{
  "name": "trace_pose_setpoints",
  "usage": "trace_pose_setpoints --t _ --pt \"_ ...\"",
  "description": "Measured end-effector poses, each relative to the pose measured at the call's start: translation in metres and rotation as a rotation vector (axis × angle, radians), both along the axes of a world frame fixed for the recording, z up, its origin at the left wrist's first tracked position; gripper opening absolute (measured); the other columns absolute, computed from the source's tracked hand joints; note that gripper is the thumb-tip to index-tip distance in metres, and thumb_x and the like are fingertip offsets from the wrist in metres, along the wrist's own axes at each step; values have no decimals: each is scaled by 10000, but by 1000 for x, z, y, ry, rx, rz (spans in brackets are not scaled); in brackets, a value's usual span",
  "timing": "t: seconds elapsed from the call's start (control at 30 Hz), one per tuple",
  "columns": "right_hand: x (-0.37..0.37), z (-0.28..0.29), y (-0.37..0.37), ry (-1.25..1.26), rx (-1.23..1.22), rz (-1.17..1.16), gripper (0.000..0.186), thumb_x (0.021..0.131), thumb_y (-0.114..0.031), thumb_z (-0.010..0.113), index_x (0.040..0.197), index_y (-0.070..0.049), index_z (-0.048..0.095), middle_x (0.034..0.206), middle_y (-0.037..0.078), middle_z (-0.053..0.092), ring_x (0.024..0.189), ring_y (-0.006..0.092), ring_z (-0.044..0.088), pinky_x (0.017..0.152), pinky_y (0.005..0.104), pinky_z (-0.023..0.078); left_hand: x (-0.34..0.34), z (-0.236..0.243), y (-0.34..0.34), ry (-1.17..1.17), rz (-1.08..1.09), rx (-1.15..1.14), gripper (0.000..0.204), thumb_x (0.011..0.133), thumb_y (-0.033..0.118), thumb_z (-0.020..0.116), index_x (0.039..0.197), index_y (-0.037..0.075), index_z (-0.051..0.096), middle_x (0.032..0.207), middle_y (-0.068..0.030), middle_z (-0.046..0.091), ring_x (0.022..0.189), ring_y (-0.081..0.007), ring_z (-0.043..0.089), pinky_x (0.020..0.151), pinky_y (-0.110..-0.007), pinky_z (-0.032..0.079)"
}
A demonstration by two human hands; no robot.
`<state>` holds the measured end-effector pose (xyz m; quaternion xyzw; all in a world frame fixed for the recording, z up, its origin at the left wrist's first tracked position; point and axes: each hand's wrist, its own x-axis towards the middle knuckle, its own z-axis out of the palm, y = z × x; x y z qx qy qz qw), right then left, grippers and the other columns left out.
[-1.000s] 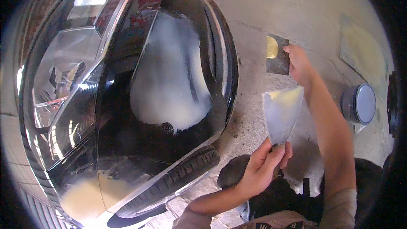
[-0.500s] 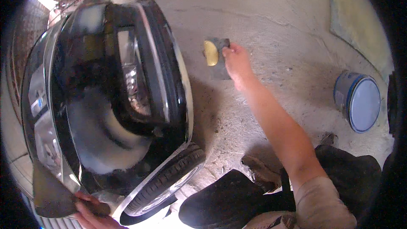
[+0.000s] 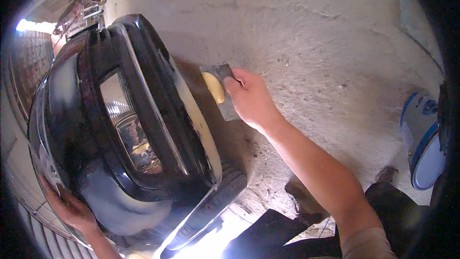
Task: The person mixes a yellow substance into a white paste using two putty knives, then applies the mixture to the front bumper of a black car.
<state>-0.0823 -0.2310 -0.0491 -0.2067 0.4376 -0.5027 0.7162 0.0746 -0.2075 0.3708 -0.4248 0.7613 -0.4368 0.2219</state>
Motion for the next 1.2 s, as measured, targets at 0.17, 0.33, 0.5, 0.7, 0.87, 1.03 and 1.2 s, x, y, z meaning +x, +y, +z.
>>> trace_pose_setpoints --t 0.17,0.33,0.5,0.7,0.87,1.03,1.2 --pt "14 -2 -22 14 -23 91 251 966 -194 509 995 13 649 755 94 598 707 208 524 638 358 430 20 17 9 219 69 -54 413 1045 55 395 1444 -52 401 1406 -223 506 1225 -309 559 1015 -389 463" --pt "36 0 -42 23 -73 92 259 977 -185 521 996 25 673 709 10 587 657 79 482 609 291 408 35 21 11 102 71 -129 414 1047 73 417 1439 -59 400 1389 -237 520 1248 -313 546 1056 -390 434" --pt "42 10 -45 -51 -52 -12 270 893 -215 550 793 25 626 734 273 606 701 470 600 632 516 472 48 64 15 -72 71 -68 410 1046 115 433 1429 -30 442 1436 -194 504 1338 -340 465 1129 -422 351" --pt "46 20 -41 163 -135 123 234 948 -173 554 917 11 696 589 81 553 560 119 484 549 322 405 31 23 3 -96 30 -96 388 1050 146 438 1402 -8 494 1504 -190 420 1407 -332 375 1170 -432 290" --pt "51 37 -27 233 -256 -68 205 892 -153 553 950 -13 691 770 196 622 691 358 598 647 458 486 31 37 6 -163 69 -106 393 1052 140 432 1419 10 480 1533 -180 379 1431 -334 333 1169 -423 298" --pt "47 43 -4 121 -336 -132 196 890 -126 529 973 -32 679 824 202 623 753 416 628 668 492 510 21 11 2 121 93 -105 401 1055 138 423 1431 5 460 1537 -181 373 1429 -325 338 1159 -416 318" --pt "47 22 5 69 -183 -62 196 900 -141 547 992 -26 677 812 210 624 734 400 627 633 469 489 27 25 4 -95 108 -145 426 1054 130 419 1458 -6 409 1533 -182 379 1409 -314 376 1157 -410 321"
